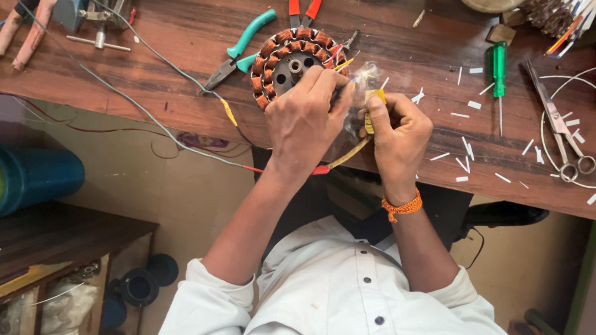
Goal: The person works on a motor stator, stripping wire insulation with pliers and twisting wires together. They then use a soldering iron to join wires and apply heat shrink tubing to insulate the connections.
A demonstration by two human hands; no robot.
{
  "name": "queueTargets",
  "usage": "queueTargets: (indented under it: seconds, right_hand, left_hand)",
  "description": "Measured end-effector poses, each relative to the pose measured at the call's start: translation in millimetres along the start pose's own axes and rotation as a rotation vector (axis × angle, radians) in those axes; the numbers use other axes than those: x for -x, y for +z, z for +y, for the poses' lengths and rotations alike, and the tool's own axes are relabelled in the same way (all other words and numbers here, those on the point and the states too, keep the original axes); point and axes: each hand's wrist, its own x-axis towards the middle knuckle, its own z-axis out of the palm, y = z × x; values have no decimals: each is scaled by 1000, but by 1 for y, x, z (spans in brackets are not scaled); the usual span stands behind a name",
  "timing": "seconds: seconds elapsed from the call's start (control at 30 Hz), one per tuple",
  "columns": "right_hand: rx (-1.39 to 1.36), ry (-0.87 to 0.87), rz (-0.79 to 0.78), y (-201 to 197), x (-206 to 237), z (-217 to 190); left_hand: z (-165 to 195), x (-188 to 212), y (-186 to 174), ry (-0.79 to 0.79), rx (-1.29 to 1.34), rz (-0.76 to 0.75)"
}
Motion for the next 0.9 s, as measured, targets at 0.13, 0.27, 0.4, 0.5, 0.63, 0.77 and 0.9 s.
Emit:
queueTargets:
  seconds: [0.13,0.27,0.4,0.5,0.63,0.77,0.9]
  right_hand:
    - [-2,1,-15,0,-1,-2]
    - [-10,9,-4,0,0,-2]
    - [-25,18,-4,1,0,-2]
    - [-37,28,6,1,0,-1]
    - [10,13,21,1,0,-1]
    - [1,0,10,1,0,-1]
    - [-14,12,14,2,0,-1]
  left_hand:
    - [0,0,0,8,2,3]
    - [0,1,0,9,-23,10]
    - [0,0,0,10,-12,12]
    - [0,0,0,21,-12,16]
    - [0,0,0,32,-15,13]
    - [-1,0,0,36,-40,2]
    - [-1,0,0,39,-31,1]
